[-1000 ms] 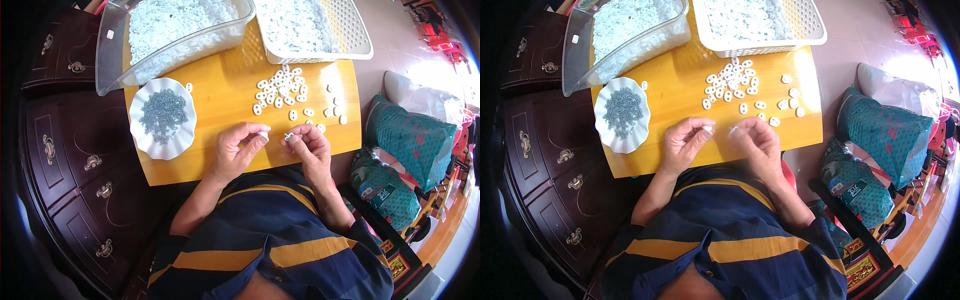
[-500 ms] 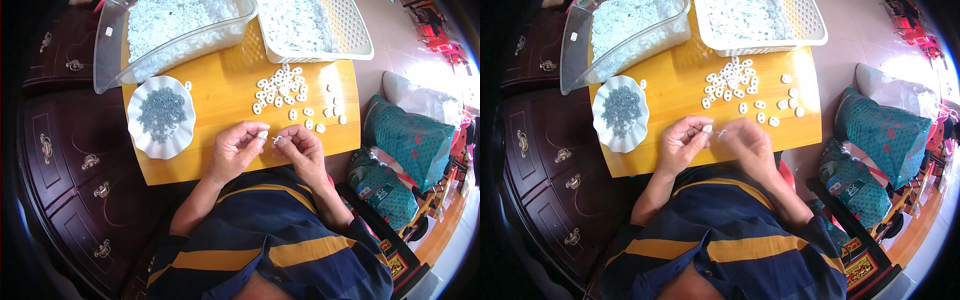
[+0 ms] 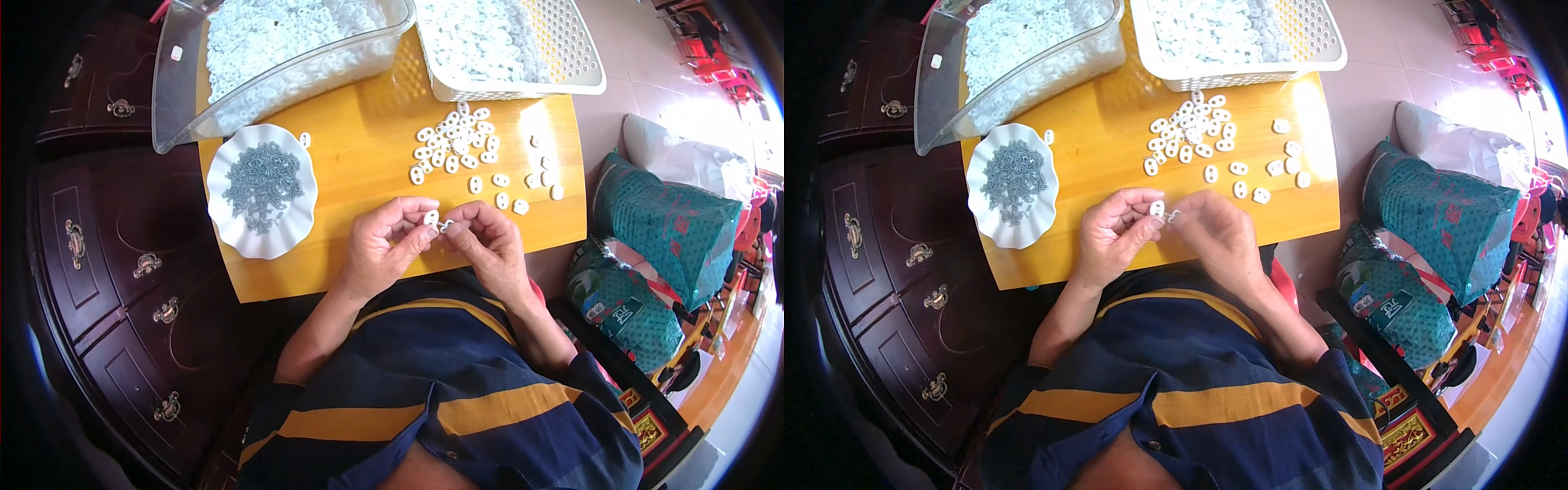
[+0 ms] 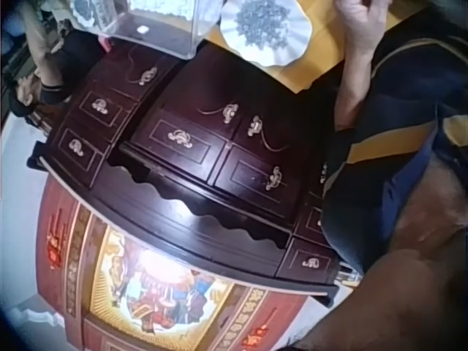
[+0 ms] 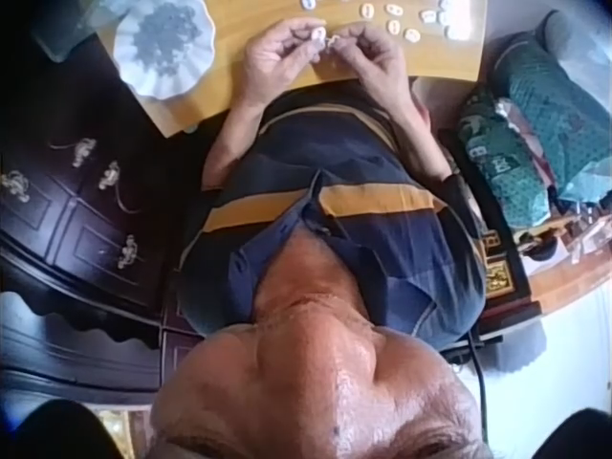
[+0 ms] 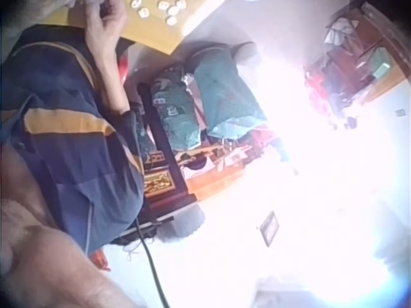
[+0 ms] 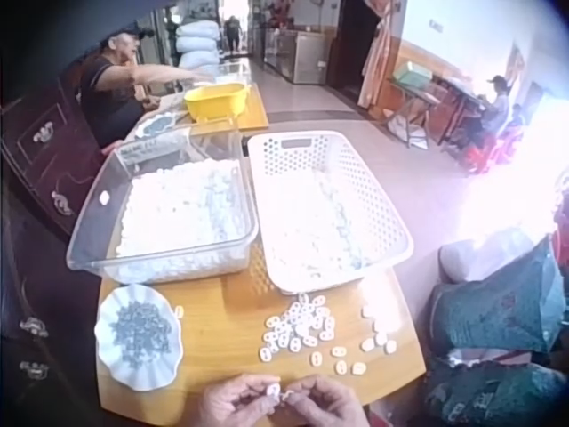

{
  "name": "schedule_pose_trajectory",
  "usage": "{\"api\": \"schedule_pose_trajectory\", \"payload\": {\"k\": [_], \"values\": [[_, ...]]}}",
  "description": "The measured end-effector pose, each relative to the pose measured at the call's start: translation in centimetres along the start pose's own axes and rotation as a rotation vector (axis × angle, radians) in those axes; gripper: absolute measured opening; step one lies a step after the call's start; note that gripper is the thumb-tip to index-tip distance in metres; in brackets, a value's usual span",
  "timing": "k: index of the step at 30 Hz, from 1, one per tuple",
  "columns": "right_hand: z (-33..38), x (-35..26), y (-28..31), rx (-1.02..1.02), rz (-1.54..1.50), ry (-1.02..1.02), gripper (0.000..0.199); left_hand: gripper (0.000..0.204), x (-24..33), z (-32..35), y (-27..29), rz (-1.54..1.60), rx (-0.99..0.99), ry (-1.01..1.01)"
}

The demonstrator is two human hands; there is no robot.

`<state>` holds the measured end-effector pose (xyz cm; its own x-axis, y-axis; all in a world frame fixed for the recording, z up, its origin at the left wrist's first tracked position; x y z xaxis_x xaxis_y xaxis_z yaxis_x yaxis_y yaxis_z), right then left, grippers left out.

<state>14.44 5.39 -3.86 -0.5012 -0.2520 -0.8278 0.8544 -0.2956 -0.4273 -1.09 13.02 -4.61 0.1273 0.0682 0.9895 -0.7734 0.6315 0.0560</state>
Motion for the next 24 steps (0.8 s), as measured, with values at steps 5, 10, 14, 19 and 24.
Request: {"api": "schedule_pose_trajectory", "payload": {"k": [5, 10, 14, 19, 24], "values": [[0.0, 0.0, 0.1, 0.001, 0.027, 0.013, 0.013, 0.029, 0.6, -0.2, -0.1, -0.063, -0.002, -0.024], [0.1, 0.3, 0.4, -0.003, 0.053, 0.016, 0.013, 0.027, 1.7, -0.4, -0.1, -0.267, -0.038, -0.099], [0.1, 0.3, 0.4, -0.010, 0.061, 0.000, 0.012, 0.028, 1.0, -0.4, 0.1, -0.209, -0.021, -0.079], [0.0, 0.4, 0.6, -0.016, 0.078, 0.012, 0.011, 0.027, 1.0, -0.5, 0.2, -0.178, -0.023, -0.068], [0.1, 0.5, 0.7, 0.000, 0.077, -0.007, 0.011, 0.027, 1.0, -0.4, 0.3, -0.212, -0.018, -0.094]]}}
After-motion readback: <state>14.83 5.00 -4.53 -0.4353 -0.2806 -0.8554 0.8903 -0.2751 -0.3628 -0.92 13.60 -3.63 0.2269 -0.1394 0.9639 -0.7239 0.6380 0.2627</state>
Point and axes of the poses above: each hand's wrist, its own z-axis away from the middle knuckle, its own y-axis out of the back of the hand, x = y × z, the point moved 5 cm from there along -z, towards the middle knuckle, and after that the axes turned 15 degrees about -z, right-handed, at the moved point
